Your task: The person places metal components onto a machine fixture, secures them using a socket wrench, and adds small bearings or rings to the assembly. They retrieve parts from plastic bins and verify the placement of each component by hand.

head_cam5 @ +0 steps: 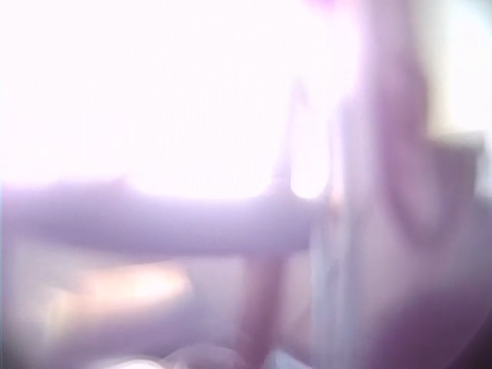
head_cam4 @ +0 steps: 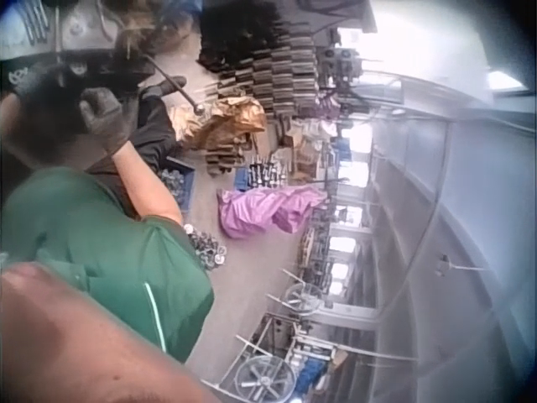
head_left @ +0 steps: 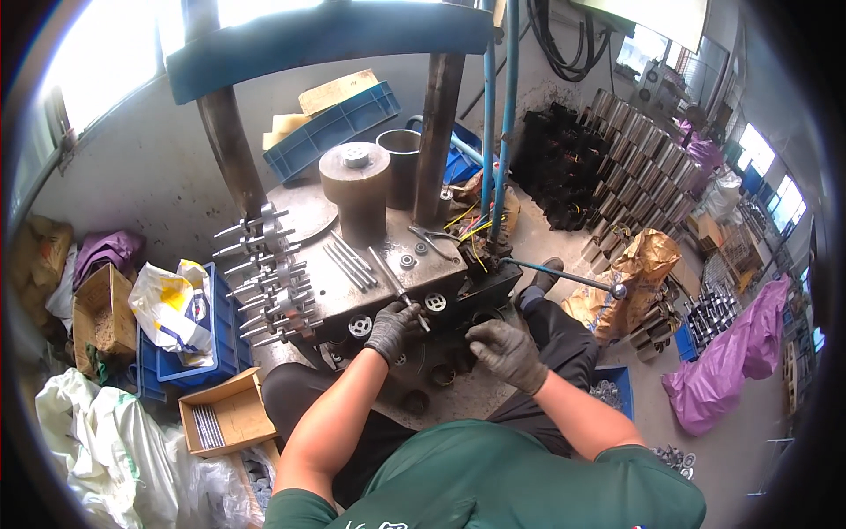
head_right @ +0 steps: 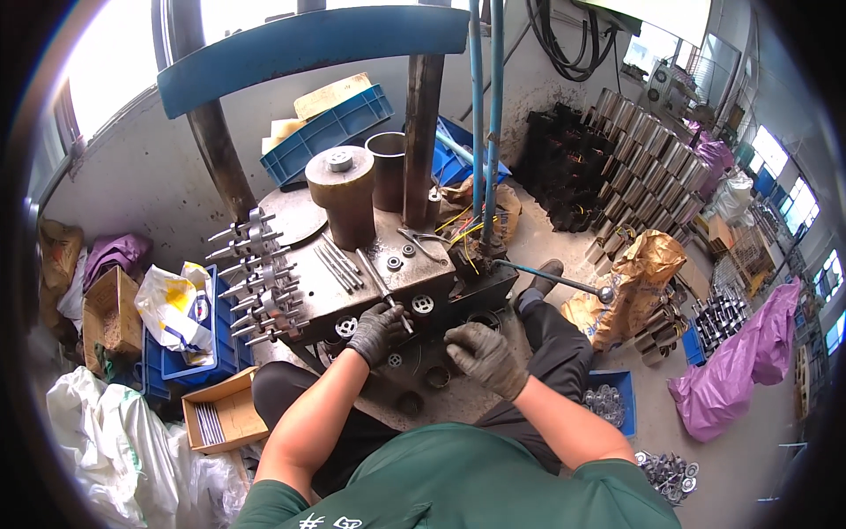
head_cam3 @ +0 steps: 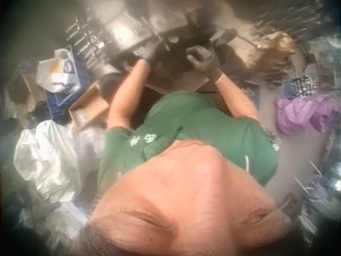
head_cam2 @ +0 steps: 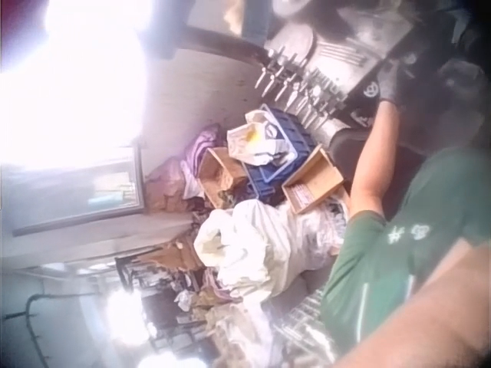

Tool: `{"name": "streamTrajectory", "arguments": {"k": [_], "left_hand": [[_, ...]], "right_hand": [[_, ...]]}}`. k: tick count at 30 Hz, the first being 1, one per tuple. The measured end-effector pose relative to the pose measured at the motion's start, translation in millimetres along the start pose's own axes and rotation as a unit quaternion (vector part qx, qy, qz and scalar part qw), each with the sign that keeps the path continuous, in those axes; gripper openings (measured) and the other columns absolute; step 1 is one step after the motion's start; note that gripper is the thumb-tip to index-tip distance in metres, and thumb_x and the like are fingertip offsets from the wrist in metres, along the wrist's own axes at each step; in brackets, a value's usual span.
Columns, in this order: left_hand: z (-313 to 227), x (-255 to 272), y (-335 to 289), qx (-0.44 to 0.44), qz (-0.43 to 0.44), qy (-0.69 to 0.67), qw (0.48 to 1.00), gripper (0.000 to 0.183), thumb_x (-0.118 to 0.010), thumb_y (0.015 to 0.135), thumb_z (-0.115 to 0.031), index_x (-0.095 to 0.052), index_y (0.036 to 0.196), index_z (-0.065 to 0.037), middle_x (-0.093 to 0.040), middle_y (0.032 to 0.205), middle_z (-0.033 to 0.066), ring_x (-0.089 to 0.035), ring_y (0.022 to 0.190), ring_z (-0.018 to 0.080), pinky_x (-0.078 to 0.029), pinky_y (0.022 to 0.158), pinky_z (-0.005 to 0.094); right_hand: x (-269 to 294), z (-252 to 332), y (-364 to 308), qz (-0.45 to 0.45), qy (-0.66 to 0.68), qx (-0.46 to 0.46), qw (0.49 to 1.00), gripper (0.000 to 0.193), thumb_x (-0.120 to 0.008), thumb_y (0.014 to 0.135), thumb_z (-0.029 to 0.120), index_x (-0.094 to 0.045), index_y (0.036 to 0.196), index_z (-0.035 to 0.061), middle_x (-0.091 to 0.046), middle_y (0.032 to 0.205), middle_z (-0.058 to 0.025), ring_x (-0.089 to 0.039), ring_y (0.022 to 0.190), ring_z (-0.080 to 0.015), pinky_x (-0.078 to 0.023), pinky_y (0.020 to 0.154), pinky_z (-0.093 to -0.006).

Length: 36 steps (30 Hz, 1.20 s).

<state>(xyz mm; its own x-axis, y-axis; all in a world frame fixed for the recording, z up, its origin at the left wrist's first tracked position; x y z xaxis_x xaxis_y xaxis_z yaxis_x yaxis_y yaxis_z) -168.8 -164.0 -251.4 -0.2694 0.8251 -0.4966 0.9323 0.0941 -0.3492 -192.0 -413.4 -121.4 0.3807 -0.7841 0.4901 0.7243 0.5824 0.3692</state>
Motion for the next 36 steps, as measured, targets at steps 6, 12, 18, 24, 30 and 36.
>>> {"name": "streamTrajectory", "arguments": {"k": [6, 12, 18, 24, 30, 36], "left_hand": [[-5, 10, -11, -0.025, -0.03, 0.053, 0.998, 0.031, -0.068, 0.098, -0.015, -0.057, 0.124, -0.002, -0.07, 0.104, 0.0109, -0.071, 0.088, 0.0226, -0.06, 0.073, 0.0338], [-7, 0, -23, -0.145, -0.045, 0.101, 0.983, 0.029, -0.068, 0.094, 0.002, -0.062, 0.123, 0.001, -0.071, 0.104, 0.0084, -0.07, 0.094, 0.0185, -0.06, 0.084, 0.0328], [-87, -18, -40, -0.377, -0.04, 0.235, 0.895, 0.051, -0.062, 0.103, -0.01, -0.041, 0.149, -0.007, -0.068, 0.1, 0.0088, -0.067, 0.089, 0.0157, -0.057, 0.082, 0.0308], [-225, -64, -24, -0.52, -0.001, 0.133, 0.844, 0.045, -0.056, 0.104, -0.007, -0.034, 0.143, -0.002, -0.062, 0.102, 0.0129, -0.067, 0.095, 0.0237, -0.062, 0.081, 0.0375], [-324, -48, 35, -0.528, -0.138, 0.097, 0.832, 0.022, -0.044, 0.104, 0.002, -0.04, 0.125, -0.005, -0.066, 0.102, 0.0146, -0.07, 0.092, 0.0245, -0.065, 0.08, 0.0403], [-353, -17, 68, -0.507, -0.235, 0.14, 0.818, 0.025, -0.047, 0.1, 0.008, -0.043, 0.121, -0.005, -0.065, 0.094, 0.0127, -0.07, 0.081, 0.0224, -0.065, 0.068, 0.0367]], "right_hand": [[138, 91, 56, 0.042, -0.382, 0.193, 0.903, 0.03, -0.074, 0.082, 0.021, -0.068, 0.105, 0.0039, -0.07, 0.101, -0.014, -0.066, 0.093, -0.0348, -0.052, 0.084, -0.0468], [215, 55, 50, 0.115, -0.486, 0.004, 0.866, 0.032, -0.072, 0.081, 0.027, -0.068, 0.102, 0.0037, -0.067, 0.097, -0.0175, -0.065, 0.091, -0.0386, -0.051, 0.083, -0.0479], [210, 33, 54, 0.111, -0.478, 0.014, 0.871, 0.028, -0.069, 0.083, 0.018, -0.069, 0.107, 0.0046, -0.068, 0.098, -0.0158, -0.066, 0.092, -0.038, -0.053, 0.082, -0.0471], [209, 55, 67, -0.096, -0.432, 0.257, 0.859, 0.028, -0.07, 0.083, -0.001, -0.064, 0.11, 0.0032, -0.068, 0.102, -0.0162, -0.065, 0.088, -0.0375, -0.052, 0.079, -0.0471], [239, 40, 131, -0.206, -0.348, 0.357, 0.842, 0.039, -0.071, 0.091, 0.002, -0.059, 0.128, 0.0027, -0.067, 0.113, -0.0162, -0.069, 0.088, -0.033, -0.058, 0.073, -0.0386], [226, 60, 203, -0.244, -0.265, 0.351, 0.864, 0.062, -0.075, 0.091, 0.04, -0.058, 0.138, 0.0027, -0.066, 0.121, -0.0212, -0.071, 0.101, -0.035, -0.058, 0.087, -0.0399]]}}
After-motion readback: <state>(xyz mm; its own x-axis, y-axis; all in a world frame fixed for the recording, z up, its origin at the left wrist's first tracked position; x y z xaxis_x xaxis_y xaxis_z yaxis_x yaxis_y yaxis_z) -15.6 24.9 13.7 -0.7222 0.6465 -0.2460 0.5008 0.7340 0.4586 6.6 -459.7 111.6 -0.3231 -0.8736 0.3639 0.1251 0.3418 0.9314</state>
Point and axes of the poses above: each hand's wrist, its own y-axis towards the middle knuckle, its own x-axis out of the back of the hand, z = x × y, the point moved 3 cm from there along y, towards the middle knuckle
